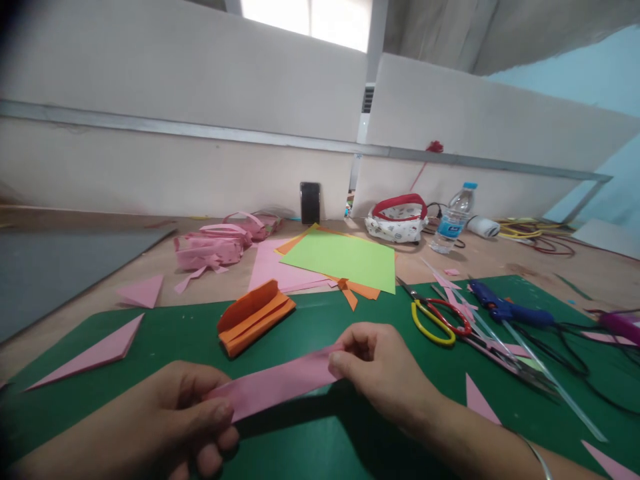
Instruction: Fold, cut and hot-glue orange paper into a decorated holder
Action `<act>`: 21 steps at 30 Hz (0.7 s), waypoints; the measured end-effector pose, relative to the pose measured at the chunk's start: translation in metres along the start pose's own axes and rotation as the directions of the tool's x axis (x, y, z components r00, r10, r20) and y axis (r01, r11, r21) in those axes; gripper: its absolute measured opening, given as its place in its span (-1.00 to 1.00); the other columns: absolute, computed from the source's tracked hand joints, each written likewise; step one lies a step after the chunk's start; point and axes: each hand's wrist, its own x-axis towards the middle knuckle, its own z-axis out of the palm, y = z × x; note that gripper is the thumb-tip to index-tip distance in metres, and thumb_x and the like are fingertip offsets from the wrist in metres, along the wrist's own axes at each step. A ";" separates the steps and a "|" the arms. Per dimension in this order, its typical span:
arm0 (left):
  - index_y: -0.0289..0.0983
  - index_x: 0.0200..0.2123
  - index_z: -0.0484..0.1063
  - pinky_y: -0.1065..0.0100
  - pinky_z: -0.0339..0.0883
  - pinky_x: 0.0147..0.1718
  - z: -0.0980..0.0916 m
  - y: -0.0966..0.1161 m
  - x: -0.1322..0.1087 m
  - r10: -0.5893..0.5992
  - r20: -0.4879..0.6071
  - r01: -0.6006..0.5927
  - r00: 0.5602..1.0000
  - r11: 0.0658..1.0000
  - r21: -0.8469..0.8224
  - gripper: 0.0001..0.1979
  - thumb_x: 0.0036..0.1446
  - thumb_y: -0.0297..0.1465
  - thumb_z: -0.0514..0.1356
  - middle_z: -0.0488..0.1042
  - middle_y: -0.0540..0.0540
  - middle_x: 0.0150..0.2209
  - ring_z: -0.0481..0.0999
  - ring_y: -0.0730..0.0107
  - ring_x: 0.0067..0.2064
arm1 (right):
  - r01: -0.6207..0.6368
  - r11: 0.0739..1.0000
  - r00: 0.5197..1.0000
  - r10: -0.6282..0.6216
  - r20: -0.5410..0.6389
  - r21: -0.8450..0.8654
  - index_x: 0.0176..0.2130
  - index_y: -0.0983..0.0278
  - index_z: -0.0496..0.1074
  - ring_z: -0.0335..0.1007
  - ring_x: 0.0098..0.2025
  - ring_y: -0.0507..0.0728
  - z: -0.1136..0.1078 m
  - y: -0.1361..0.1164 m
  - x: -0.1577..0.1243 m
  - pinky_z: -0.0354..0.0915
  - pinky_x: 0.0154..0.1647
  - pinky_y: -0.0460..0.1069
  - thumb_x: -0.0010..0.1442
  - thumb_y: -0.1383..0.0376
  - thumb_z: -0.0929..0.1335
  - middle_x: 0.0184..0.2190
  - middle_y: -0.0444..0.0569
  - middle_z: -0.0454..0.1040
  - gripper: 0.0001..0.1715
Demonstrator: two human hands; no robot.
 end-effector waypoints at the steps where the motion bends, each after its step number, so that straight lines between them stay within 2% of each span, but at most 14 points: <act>1: -0.33 -0.54 0.42 0.59 0.09 -0.73 0.001 0.001 0.000 0.004 -0.001 -0.004 1.000 1.000 0.005 -0.75 -0.02 -0.24 0.19 0.46 0.00 -0.64 0.24 0.65 -0.71 | 0.001 1.000 1.000 -0.001 -0.004 0.007 -0.50 0.34 0.39 0.10 -0.62 -0.10 0.001 0.000 0.000 -0.03 -0.66 -0.18 -0.04 0.41 0.33 -0.61 -0.18 0.35 -0.97; 5: -0.28 -0.62 0.37 0.57 0.01 -0.77 0.006 0.010 -0.004 0.048 -0.032 -0.047 0.998 0.998 0.031 -0.77 -0.08 -0.26 0.22 0.39 0.05 -0.73 0.16 0.62 -0.74 | 0.015 0.999 1.000 -0.014 -0.009 0.047 -0.54 0.35 0.36 0.08 -0.64 -0.11 0.002 0.002 0.001 -0.02 -0.66 -0.18 -0.06 0.43 0.32 -0.63 -0.18 0.34 -0.94; 9: -0.26 -0.66 0.35 0.53 -0.08 -0.79 0.011 0.015 -0.006 0.056 -0.072 -0.052 0.996 0.997 0.059 -0.72 -0.09 -0.19 0.22 0.34 0.06 -0.77 0.14 0.59 -0.75 | 0.022 0.998 1.000 -0.022 -0.017 0.056 -0.56 0.35 0.34 0.07 -0.64 -0.11 0.003 0.003 0.001 -0.04 -0.67 -0.18 -0.07 0.45 0.32 -0.64 -0.19 0.35 -0.93; 12: -0.25 -0.65 0.33 0.53 -0.09 -0.77 0.011 0.011 -0.004 0.043 -0.088 -0.036 0.995 0.996 0.082 -0.70 -0.10 -0.15 0.21 0.33 0.07 -0.75 0.11 0.60 -0.75 | 0.022 0.999 1.000 -0.021 -0.010 0.045 -0.55 0.35 0.35 0.08 -0.64 -0.11 0.002 0.003 0.001 -0.05 -0.67 -0.18 -0.07 0.44 0.32 -0.64 -0.19 0.34 -0.94; 16: -0.27 -0.61 0.30 0.54 -0.12 -0.72 0.006 0.000 0.002 0.064 -0.041 -0.056 0.997 0.984 0.169 -0.68 -0.04 -0.14 0.16 0.32 0.08 -0.71 0.09 0.62 -0.71 | 0.023 1.000 1.000 -0.023 0.005 0.009 -0.55 0.35 0.35 0.13 -0.60 -0.09 0.000 0.002 0.001 -0.03 -0.65 -0.18 -0.04 0.41 0.33 -0.64 -0.19 0.33 -0.92; 21: -0.27 -0.64 0.28 0.50 -0.16 -0.67 0.001 0.000 0.003 0.137 -0.058 -0.111 0.989 0.941 0.320 -0.70 -0.01 -0.20 0.13 0.09 0.14 -0.71 0.04 0.56 -0.64 | 0.051 0.993 0.998 -0.046 0.051 -0.106 -0.50 0.36 0.38 0.17 -0.54 -0.05 -0.001 0.002 0.004 0.04 -0.57 -0.16 0.02 0.36 0.32 -0.61 -0.17 0.31 -0.90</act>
